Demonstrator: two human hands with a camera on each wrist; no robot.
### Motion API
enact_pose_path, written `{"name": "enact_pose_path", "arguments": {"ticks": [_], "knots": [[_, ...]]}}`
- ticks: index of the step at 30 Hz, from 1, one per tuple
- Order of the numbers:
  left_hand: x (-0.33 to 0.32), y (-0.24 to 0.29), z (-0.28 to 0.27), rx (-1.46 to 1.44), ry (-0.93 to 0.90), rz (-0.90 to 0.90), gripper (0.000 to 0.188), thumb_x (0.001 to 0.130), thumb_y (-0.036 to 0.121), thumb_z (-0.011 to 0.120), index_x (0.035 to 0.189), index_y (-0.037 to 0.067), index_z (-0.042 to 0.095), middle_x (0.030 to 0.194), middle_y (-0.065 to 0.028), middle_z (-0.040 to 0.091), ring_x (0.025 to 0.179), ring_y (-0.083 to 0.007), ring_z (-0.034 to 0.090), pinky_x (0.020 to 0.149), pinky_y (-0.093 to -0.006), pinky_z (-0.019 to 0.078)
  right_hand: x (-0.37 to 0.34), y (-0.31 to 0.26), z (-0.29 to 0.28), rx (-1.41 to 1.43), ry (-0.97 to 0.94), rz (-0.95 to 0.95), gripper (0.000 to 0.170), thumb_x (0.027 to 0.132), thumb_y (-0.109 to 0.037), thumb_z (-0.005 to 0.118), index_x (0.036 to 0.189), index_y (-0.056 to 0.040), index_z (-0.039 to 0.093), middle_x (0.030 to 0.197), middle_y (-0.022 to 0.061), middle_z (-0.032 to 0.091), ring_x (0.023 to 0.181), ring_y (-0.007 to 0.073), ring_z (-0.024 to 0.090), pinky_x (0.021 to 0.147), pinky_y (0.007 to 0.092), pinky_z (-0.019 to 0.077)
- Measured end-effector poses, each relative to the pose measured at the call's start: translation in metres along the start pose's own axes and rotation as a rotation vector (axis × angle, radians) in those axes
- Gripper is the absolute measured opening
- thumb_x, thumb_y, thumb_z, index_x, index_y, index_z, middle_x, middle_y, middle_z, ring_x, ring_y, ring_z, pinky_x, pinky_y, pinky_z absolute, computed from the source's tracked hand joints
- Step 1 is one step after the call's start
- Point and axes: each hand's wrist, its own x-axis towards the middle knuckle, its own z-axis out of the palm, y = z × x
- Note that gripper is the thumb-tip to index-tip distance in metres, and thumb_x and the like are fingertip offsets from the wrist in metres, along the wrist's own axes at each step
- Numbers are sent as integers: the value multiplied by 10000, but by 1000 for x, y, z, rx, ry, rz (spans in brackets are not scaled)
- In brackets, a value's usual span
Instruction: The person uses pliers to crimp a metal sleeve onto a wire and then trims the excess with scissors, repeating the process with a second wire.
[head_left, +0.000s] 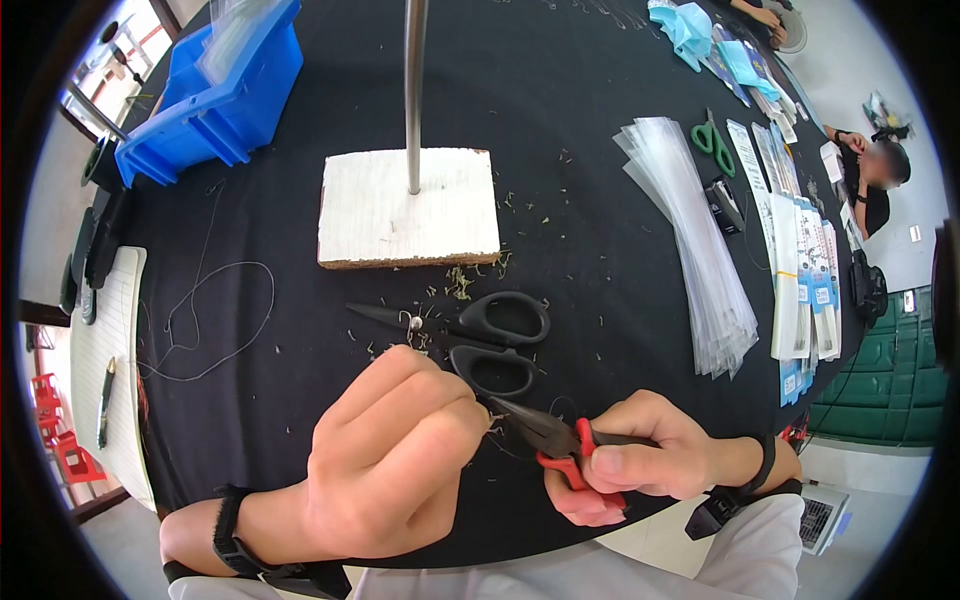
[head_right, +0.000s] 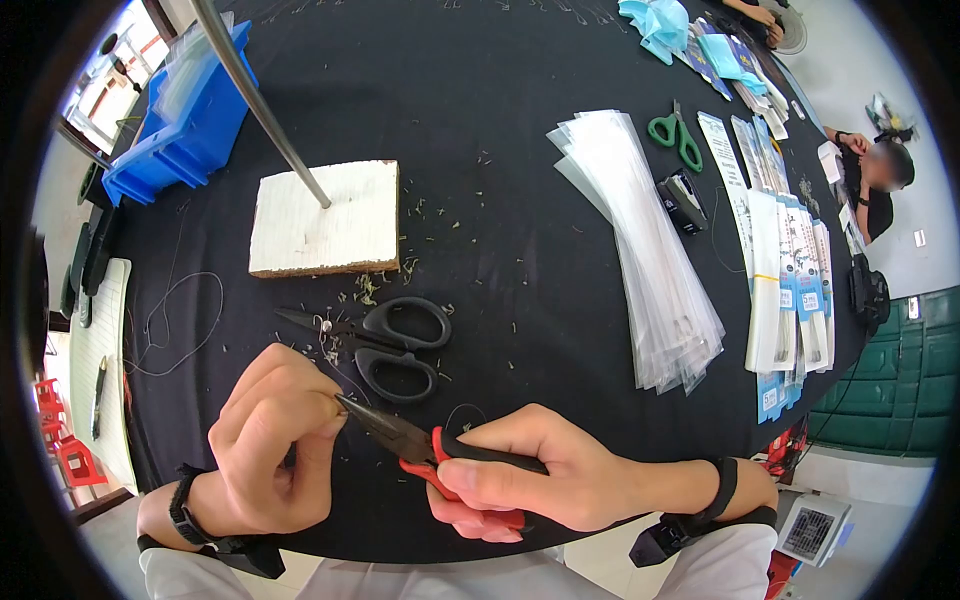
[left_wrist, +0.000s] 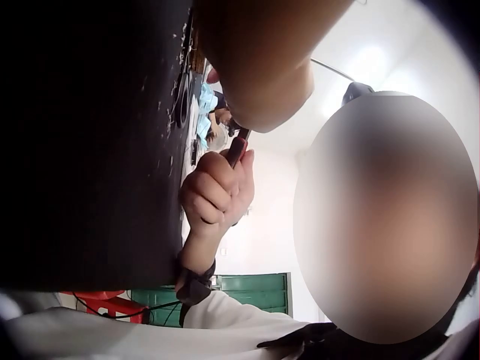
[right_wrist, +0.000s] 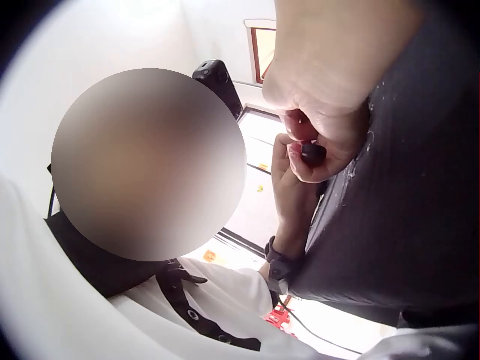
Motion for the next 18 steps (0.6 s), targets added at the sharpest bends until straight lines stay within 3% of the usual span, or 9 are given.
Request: {"name": "enact_pose_path", "arguments": {"ticks": [2, 5, 8, 15, 18], "knots": [[-1, 2, 3, -36, 51, -49, 284, 511, -156, 564, 775, -53, 558, 722, -133, 531, 600, -267, 492, 520, -313, 419, 1, 1, 2, 22, 0, -25, 354, 968, -234, 465, 812, 79, 515, 761, 126, 530, 593, 122, 450, 503, 254, 367], [-2, 3, 4, -106, 66, -101, 252, 563, -183, 571, 779, -53, 559, 705, -128, 534, 598, -266, 496, 532, -307, 424, 1, -1, 3, -22, 22, -34, 346, 963, -229, 470, 803, 74, 516, 747, 128, 537, 577, 121, 453, 493, 253, 368], [-4, -1, 2, -131, 17, -36, 183, 718, -165, 529, 828, -22, 497, 704, -143, 547, 578, -215, 486, 548, -292, 400, 2, -4, 6, -108, 61, -42, 341, 955, -231, 482, 792, 66, 523, 726, 128, 548, 557, 120, 456, 485, 254, 372], [-4, -1, 0, -181, 6, -65, 155, 748, -158, 512, 832, -30, 489, 717, -146, 553, 601, -194, 494, 554, -276, 399, 1, -7, 7, -243, 79, -87, 364, 946, -254, 499, 746, 46, 544, 711, 143, 578, 565, 127, 474, 504, 274, 389], [-5, -1, 0, -160, 56, -148, 140, 754, -153, 522, 825, -35, 498, 709, -134, 549, 598, -189, 497, 551, -263, 409, 3, -6, -4, -305, -4, -166, 306, 976, -224, 476, 933, 54, 597, 790, 58, 601, 658, 80, 530, 598, 231, 405]]}}
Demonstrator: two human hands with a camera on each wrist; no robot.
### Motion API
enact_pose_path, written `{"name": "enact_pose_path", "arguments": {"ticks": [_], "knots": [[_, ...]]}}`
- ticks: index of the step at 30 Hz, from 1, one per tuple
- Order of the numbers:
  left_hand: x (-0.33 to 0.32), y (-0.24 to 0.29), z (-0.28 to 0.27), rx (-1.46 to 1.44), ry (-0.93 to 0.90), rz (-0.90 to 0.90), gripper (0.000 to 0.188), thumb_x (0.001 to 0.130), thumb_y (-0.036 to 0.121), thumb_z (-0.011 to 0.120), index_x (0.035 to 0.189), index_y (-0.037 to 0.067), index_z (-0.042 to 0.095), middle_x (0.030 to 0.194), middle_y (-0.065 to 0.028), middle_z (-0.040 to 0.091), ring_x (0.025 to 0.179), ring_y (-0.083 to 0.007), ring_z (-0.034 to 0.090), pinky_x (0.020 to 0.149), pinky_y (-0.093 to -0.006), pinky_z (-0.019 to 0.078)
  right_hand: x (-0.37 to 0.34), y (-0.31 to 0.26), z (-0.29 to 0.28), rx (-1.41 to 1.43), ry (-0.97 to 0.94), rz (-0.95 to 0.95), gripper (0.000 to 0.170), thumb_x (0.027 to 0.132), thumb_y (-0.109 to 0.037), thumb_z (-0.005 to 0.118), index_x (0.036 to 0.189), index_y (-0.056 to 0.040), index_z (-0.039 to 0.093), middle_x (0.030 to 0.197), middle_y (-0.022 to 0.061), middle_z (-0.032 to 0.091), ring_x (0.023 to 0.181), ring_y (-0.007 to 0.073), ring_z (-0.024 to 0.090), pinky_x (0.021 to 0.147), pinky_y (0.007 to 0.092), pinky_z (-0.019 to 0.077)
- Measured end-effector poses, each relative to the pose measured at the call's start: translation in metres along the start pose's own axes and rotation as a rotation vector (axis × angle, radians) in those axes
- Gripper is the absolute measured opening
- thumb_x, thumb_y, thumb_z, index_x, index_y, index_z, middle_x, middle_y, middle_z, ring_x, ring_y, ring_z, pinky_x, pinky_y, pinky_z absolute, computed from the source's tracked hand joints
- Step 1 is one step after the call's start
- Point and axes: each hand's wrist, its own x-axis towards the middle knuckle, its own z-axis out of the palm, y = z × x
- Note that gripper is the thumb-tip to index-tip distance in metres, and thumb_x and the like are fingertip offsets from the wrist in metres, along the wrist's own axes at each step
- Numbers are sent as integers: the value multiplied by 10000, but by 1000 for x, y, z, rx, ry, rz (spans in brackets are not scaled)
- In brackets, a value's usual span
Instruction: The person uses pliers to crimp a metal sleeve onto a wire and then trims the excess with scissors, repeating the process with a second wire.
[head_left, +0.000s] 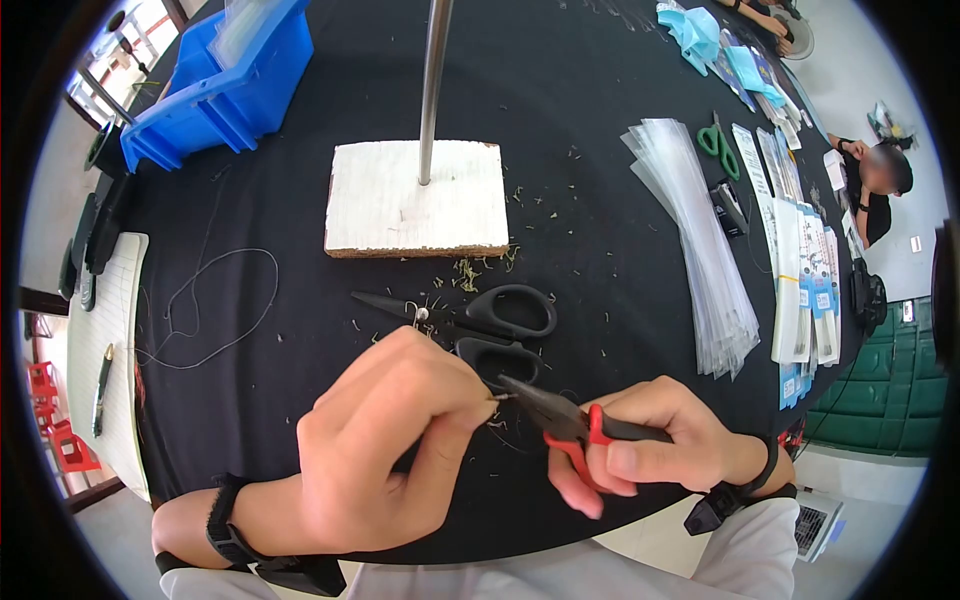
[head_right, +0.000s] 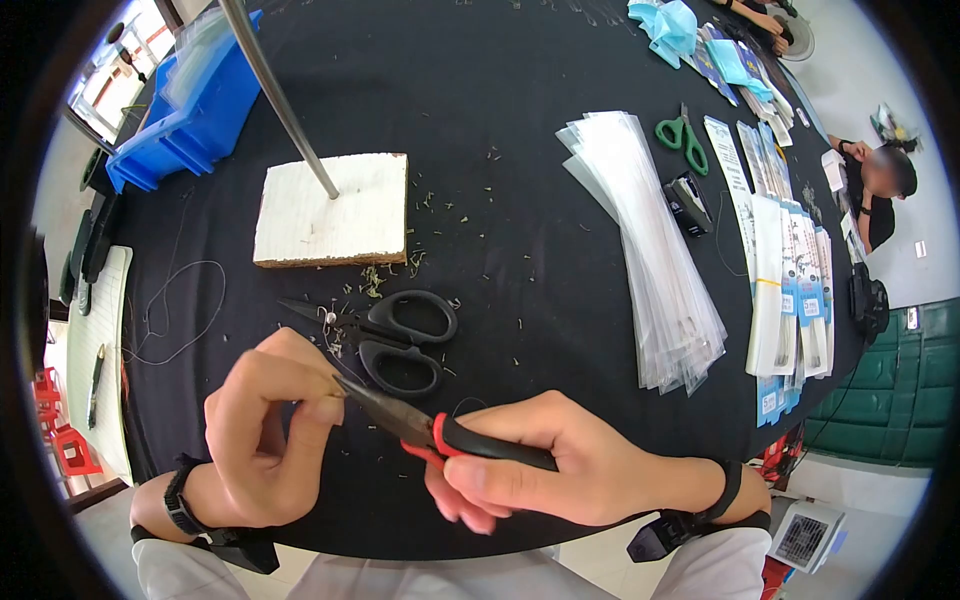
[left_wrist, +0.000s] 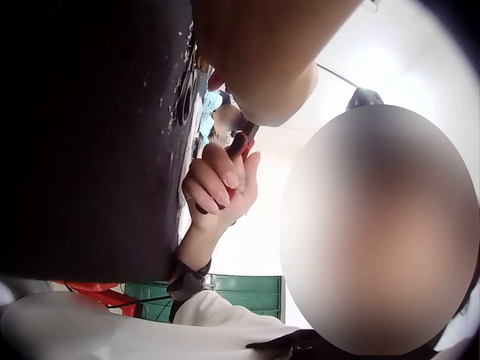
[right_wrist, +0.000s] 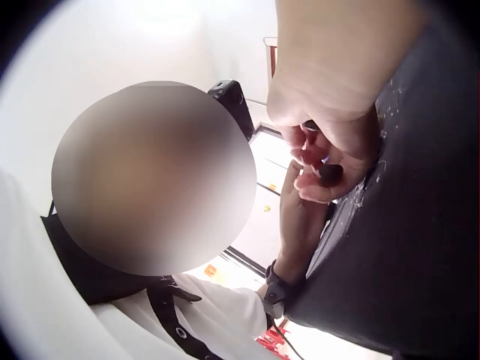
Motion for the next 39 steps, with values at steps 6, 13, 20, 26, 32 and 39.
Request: {"name": "enact_pose_path", "arguments": {"ticks": [6, 13, 20, 26, 32, 39], "knots": [[-1, 2, 1, 33, 137, -68, 132, 750, -148, 568, 811, -36, 533, 702, -118, 558, 577, -187, 524, 525, -256, 433, -1, -13, 8, -140, 197, 93, 310, 962, -235, 496, 961, 46, 627, 896, 97, 652, 859, 147, 626, 769, 272, 472], [-4, 1, 2, 67, 124, -68, 128, 755, -128, 582, 817, -23, 546, 703, -88, 561, 576, -163, 523, 535, -245, 435, 4, -1, -10, -1070, 826, -238, 151, 825, -97, 640, 763, 33, 593, 837, 121, 570, 767, 281, 552, 679, 348, 428], [1, 4, 3, 113, 14, 38, 141, 732, -86, 645, 822, -6, 572, 720, -91, 578, 607, -209, 549, 543, -293, 455, 9, 1, -14, -1553, 893, -349, 267, 750, -97, 711, 956, 6, 577, 1057, 123, 536, 937, 300, 535, 758, 372, 439], [2, 8, 1, 112, -81, 86, 148, 717, -72, 669, 815, 2, 586, 723, -101, 589, 612, -244, 564, 553, -317, 454, 15, -7, 13, -787, 408, -428, 218, 787, -51, 693, 979, -12, 597, 893, 83, 619, 792, 175, 614, 711, 284, 483], [3, 14, -3, -45, -142, -26, 163, 726, -89, 649, 859, -3, 612, 753, -98, 612, 636, -214, 584, 575, -300, 468, 21, -6, 12, -466, 279, -372, 88, 868, -42, 603, 944, 2, 605, 880, 60, 622, 807, 137, 617, 746, 264, 489], [3, 7, -5, -115, -139, 96, 209, 743, -82, 658, 936, -12, 625, 892, -124, 591, 742, -169, 579, 612, -265, 464, 24, 8, 7, 322, 71, -82, 141, 923, -146, 574, 992, -27, 608, 880, 46, 611, 812, 110, 594, 750, 257, 486]]}}
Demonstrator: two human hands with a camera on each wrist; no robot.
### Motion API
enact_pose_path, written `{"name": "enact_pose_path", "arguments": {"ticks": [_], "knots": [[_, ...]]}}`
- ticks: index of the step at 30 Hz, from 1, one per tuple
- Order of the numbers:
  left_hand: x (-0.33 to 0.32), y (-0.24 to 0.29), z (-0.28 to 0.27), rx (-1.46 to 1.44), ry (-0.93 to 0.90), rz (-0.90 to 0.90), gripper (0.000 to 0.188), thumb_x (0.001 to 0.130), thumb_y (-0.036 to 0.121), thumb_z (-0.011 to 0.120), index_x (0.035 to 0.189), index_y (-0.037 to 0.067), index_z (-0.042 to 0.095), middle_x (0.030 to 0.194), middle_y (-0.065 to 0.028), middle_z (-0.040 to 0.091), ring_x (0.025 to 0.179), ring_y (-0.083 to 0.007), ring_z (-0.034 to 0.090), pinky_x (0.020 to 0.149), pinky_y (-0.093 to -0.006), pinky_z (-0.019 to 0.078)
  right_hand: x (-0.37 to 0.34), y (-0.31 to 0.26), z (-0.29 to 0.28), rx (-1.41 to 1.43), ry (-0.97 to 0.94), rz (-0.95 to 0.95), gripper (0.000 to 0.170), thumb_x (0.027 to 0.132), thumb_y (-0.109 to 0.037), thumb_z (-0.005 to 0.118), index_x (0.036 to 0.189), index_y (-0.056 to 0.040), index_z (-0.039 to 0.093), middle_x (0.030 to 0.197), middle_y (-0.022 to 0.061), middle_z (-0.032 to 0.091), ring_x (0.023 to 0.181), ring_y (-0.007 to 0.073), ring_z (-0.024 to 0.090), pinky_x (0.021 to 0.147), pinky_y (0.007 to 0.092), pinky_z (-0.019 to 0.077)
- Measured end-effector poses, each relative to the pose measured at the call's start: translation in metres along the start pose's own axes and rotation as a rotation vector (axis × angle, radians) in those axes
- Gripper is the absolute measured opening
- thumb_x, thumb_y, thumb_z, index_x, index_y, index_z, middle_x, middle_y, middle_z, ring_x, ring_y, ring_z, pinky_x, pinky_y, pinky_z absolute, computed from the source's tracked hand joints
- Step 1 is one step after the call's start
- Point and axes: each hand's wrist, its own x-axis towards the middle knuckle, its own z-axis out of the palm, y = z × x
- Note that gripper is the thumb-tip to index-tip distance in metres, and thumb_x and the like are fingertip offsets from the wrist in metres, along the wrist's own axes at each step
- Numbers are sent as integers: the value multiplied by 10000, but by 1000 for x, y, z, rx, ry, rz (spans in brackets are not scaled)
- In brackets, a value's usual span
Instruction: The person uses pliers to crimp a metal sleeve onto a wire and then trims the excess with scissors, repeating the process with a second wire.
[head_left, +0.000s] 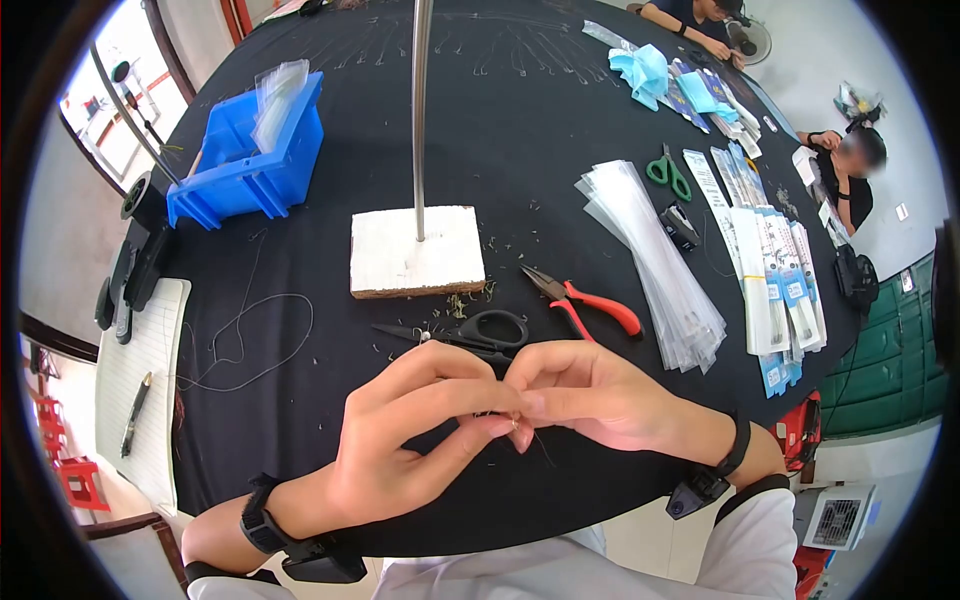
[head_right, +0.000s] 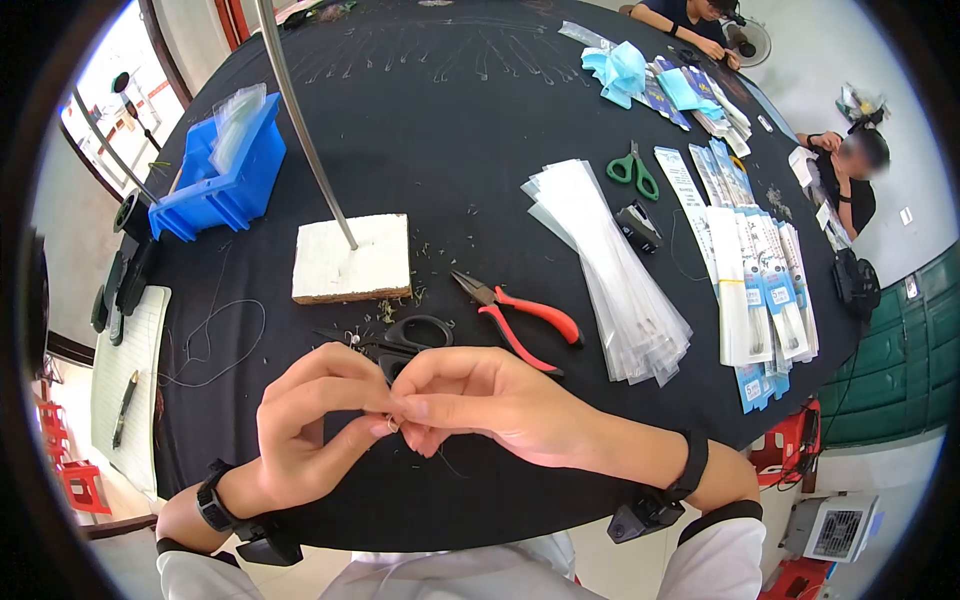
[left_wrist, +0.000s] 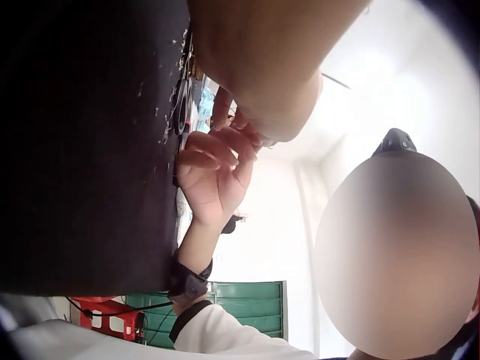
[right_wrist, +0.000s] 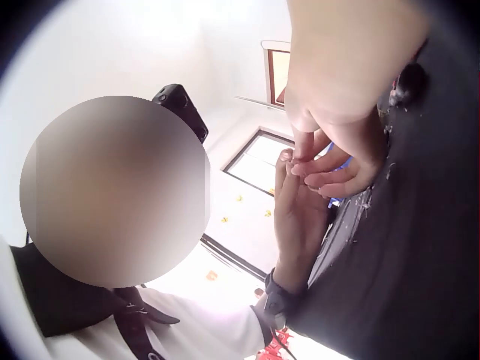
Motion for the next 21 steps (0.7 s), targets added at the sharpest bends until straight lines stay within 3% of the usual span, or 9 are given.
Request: {"name": "enact_pose_path", "arguments": {"ticks": [4, 7, 8, 10, 12, 13, 17, 21], "knots": [[-2, 2, -1, -41, 21, -46, 193, 714, -60, 701, 885, 12, 648, 882, -111, 594, 740, -178, 580, 642, -274, 472, 1, 2, 0, -158, -44, -20, 144, 926, -138, 568, 989, -16, 610, 879, 40, 607, 808, 103, 588, 743, 242, 473], [2, 7, 1, 36, 59, -52, 171, 698, -73, 698, 842, 9, 653, 852, -103, 624, 742, -196, 598, 643, -287, 479, -1, -4, 9, -456, 184, -172, 136, 926, -116, 555, 973, -1, 611, 887, 37, 611, 804, 100, 588, 748, 230, 461], [4, 7, 2, 75, 60, -42, 167, 695, -77, 693, 833, 7, 653, 836, -101, 634, 737, -203, 605, 639, -291, 482, -2, -7, 8, -661, 253, -344, 106, 906, -88, 571, 940, 5, 609, 901, 37, 617, 803, 88, 582, 745, 224, 457], [4, 7, 3, 130, 56, -31, 163, 692, -86, 683, 823, 3, 651, 805, -99, 648, 722, -216, 615, 629, -296, 484, -8, -11, 8, -881, 250, -511, 87, 829, -51, 641, 896, -7, 608, 889, 58, 620, 777, 131, 592, 701, 248, 457], [1, 5, 5, 162, 45, -33, 163, 692, -95, 671, 822, 0, 647, 776, -100, 657, 704, -227, 623, 617, -301, 485, -7, -17, 12, -1289, 192, -731, 144, 742, -24, 695, 855, -22, 605, 837, 66, 606, 747, 201, 594, 657, 275, 450], [1, 5, 5, 174, 39, -30, 163, 698, -89, 675, 833, -4, 640, 772, -104, 646, 696, -238, 619, 615, -307, 488, -6, -14, 15, -1318, 219, -788, 182, 682, -8, 712, 825, -35, 604, 800, 63, 592, 718, 244, 576, 624, 298, 437], [1, 3, 4, 203, 9, -20, 166, 717, -68, 684, 861, -9, 626, 766, -112, 623, 678, -260, 609, 611, -319, 492, -2, -2, 12, -1542, 275, -923, 189, 654, 15, 702, 800, -49, 600, 783, 45, 586, 680, 219, 557, 582, 310, 430], [1, 3, 4, 182, 6, -70, 167, 727, -55, 689, 873, -3, 627, 768, -112, 620, 674, -258, 603, 604, -318, 490, -1, 0, 11, -1505, 271, -879, 178, 658, 29, 690, 792, -43, 597, 776, 48, 586, 675, 220, 559, 574, 303, 431]]}}
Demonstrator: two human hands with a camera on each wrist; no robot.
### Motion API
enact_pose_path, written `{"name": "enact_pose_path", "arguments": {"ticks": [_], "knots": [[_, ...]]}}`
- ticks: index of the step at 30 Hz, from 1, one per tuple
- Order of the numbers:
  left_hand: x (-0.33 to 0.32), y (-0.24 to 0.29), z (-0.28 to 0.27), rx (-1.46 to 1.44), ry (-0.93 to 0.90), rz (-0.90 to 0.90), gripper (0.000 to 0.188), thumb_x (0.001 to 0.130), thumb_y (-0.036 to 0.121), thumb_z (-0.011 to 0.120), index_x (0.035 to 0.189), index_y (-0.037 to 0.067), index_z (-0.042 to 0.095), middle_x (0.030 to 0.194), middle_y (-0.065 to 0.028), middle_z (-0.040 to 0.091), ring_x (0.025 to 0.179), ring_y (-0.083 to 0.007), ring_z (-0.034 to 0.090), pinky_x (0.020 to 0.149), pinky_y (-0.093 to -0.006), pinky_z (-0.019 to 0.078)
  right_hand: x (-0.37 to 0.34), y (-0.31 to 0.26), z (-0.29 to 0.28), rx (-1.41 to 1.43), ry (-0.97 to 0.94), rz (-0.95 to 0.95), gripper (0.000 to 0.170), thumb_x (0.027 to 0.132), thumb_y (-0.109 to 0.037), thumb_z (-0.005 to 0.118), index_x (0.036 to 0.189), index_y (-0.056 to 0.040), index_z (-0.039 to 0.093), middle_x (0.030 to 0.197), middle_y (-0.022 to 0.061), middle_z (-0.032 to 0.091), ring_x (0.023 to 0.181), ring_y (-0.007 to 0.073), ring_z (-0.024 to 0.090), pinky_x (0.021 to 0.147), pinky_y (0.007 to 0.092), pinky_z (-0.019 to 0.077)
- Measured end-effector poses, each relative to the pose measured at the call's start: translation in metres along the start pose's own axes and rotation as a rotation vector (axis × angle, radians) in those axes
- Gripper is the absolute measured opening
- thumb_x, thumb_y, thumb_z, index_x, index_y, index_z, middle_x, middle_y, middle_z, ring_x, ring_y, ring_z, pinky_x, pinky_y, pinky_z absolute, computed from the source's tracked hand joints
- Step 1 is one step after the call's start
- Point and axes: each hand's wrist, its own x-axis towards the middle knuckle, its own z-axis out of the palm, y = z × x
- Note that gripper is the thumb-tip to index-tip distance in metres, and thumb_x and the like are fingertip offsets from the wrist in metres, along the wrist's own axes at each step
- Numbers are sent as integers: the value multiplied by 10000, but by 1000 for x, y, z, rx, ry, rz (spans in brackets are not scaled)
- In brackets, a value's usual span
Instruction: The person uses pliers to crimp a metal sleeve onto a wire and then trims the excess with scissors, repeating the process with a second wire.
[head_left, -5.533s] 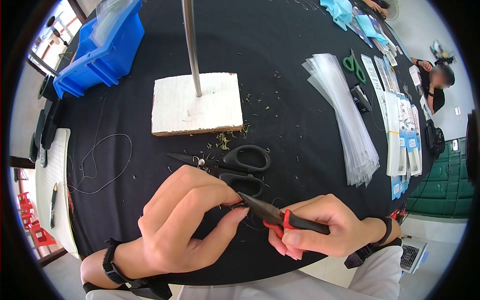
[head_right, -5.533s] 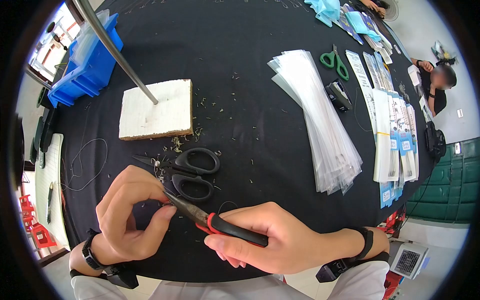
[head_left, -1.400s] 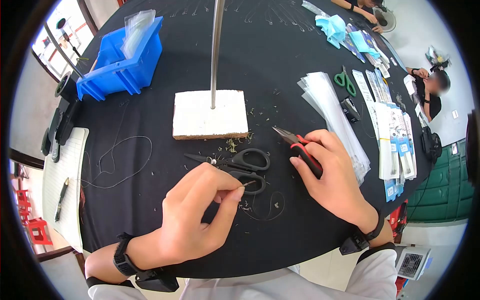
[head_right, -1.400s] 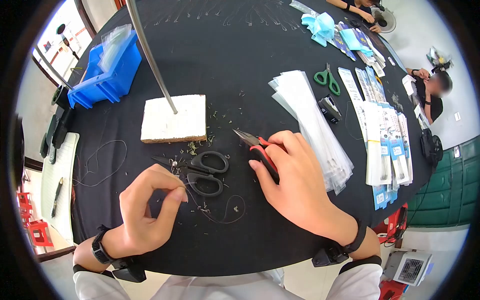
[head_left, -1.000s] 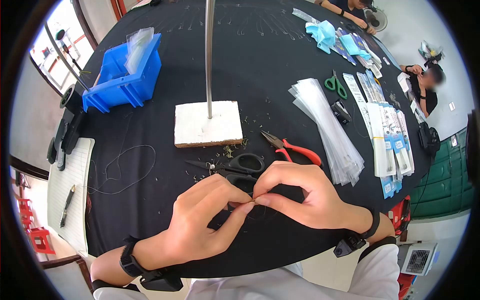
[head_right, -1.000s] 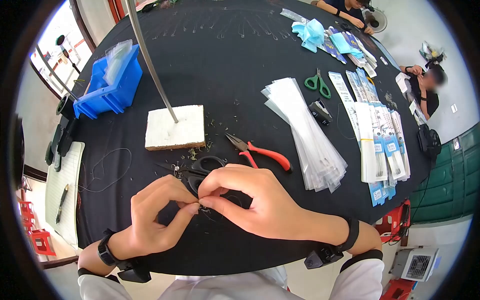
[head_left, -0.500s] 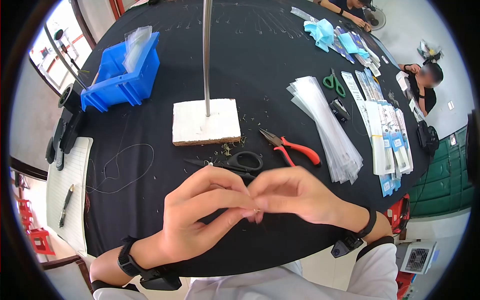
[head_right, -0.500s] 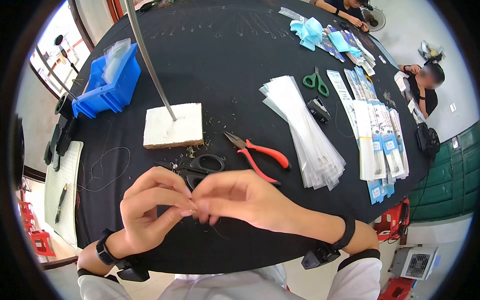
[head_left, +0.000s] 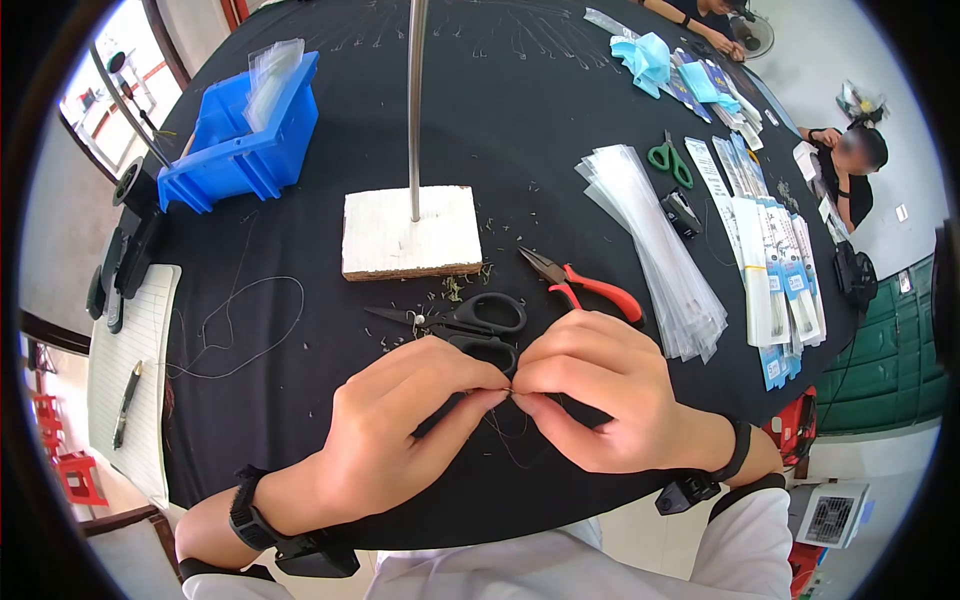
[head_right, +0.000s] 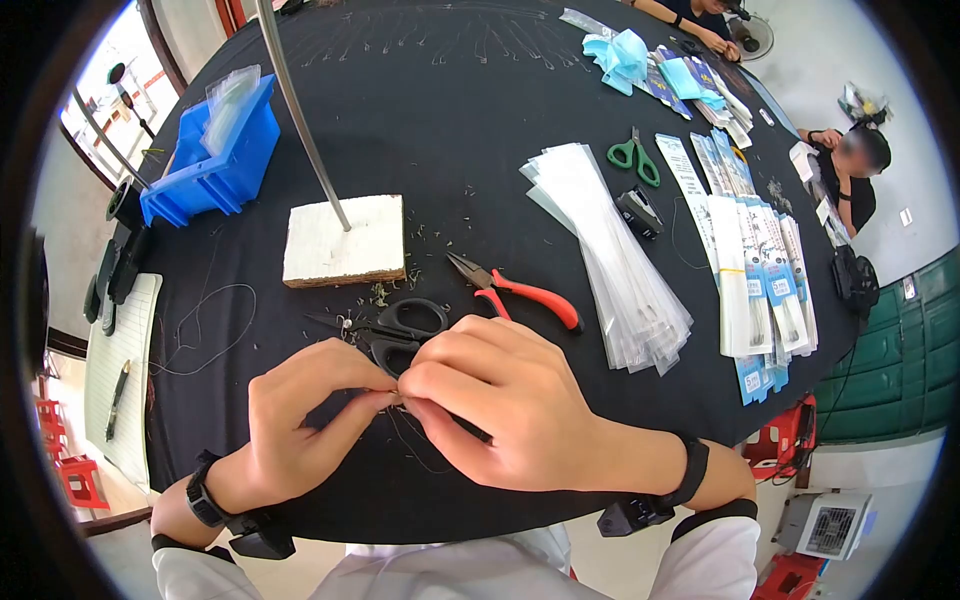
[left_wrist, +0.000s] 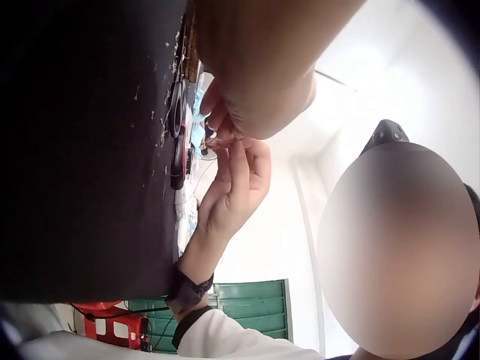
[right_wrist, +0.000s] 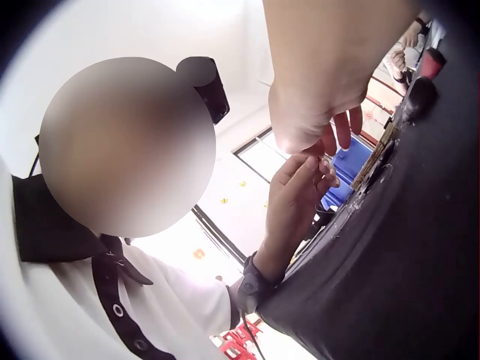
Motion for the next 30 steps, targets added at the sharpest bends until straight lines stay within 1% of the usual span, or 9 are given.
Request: {"name": "enact_pose_path", "arguments": {"ticks": [3, 6, 9, 12, 15, 18, 21, 29, 30], "knots": [[-1, -1, 2, -31, 14, -40, 171, 733, -50, 690, 885, 1, 630, 778, -113, 622, 678, -256, 604, 604, -312, 488, 0, 0, -1, 46, -15, 59, 165, 662, 34, 683, 784, -36, 597, 771, 55, 592, 670, 224, 565, 572, 303, 434], [-1, -3, 1, -44, -30, -19, 182, 733, -51, 692, 897, 0, 630, 791, -115, 628, 681, -257, 604, 605, -304, 488, -2, 2, 1, 99, -10, 84, 148, 677, 38, 674, 789, -25, 600, 755, 65, 593, 659, 227, 571, 571, 307, 438], [-1, -1, 2, -50, -6, -18, 190, 734, -46, 695, 906, 5, 633, 809, -112, 640, 691, -242, 614, 618, -302, 493, -3, 2, 2, 199, -21, 152, 127, 708, 52, 659, 805, -11, 606, 738, 76, 591, 646, 214, 579, 571, 296, 441], [-3, 3, 3, -146, 45, -174, 175, 732, -41, 698, 892, 1, 639, 814, -105, 649, 704, -222, 625, 639, -296, 498, -3, 0, 2, 320, -16, 250, 109, 737, 66, 644, 819, 3, 610, 732, 84, 591, 639, 193, 588, 575, 277, 445], [-4, -3, 1, -128, 3, -188, 143, 738, -39, 695, 868, -7, 644, 818, -97, 656, 723, -196, 633, 662, -286, 498, -2, 0, 2, 340, -13, 265, 104, 750, 69, 641, 830, 10, 612, 741, 87, 598, 639, 180, 593, 577, 262, 448], [-5, -2, 3, -231, 31, -295, 108, 752, -40, 683, 850, -19, 643, 806, -94, 659, 729, -186, 633, 665, -278, 493, -3, 1, 3, 328, -28, 247, 111, 750, 67, 643, 840, 10, 612, 750, 87, 604, 638, 180, 595, 572, 262, 451], [-6, -4, 4, -272, 27, -329, 97, 767, -30, 675, 858, -13, 646, 804, -88, 660, 730, -177, 630, 659, -277, 487, -2, 1, 4, 311, -21, 244, 118, 751, 70, 641, 847, 8, 612, 754, 88, 607, 638, 180, 595, 568, 263, 452], [-4, -2, 2, -155, -90, -222, 97, 758, -10, 685, 845, 4, 645, 780, -90, 647, 699, -210, 617, 635, -290, 484, -3, 3, 4, 270, -16, 211, 134, 747, 88, 620, 849, 7, 587, 761, 93, 595, 625, 192, 594, 568, 266, 456], [-3, -2, 2, -139, -112, -204, 98, 754, -9, 687, 841, 4, 644, 774, -92, 644, 696, -217, 615, 631, -291, 484, -4, 4, 4, 269, -20, 235, 153, 747, 81, 625, 872, 5, 580, 780, 95, 594, 644, 203, 596, 576, 273, 459]]}}
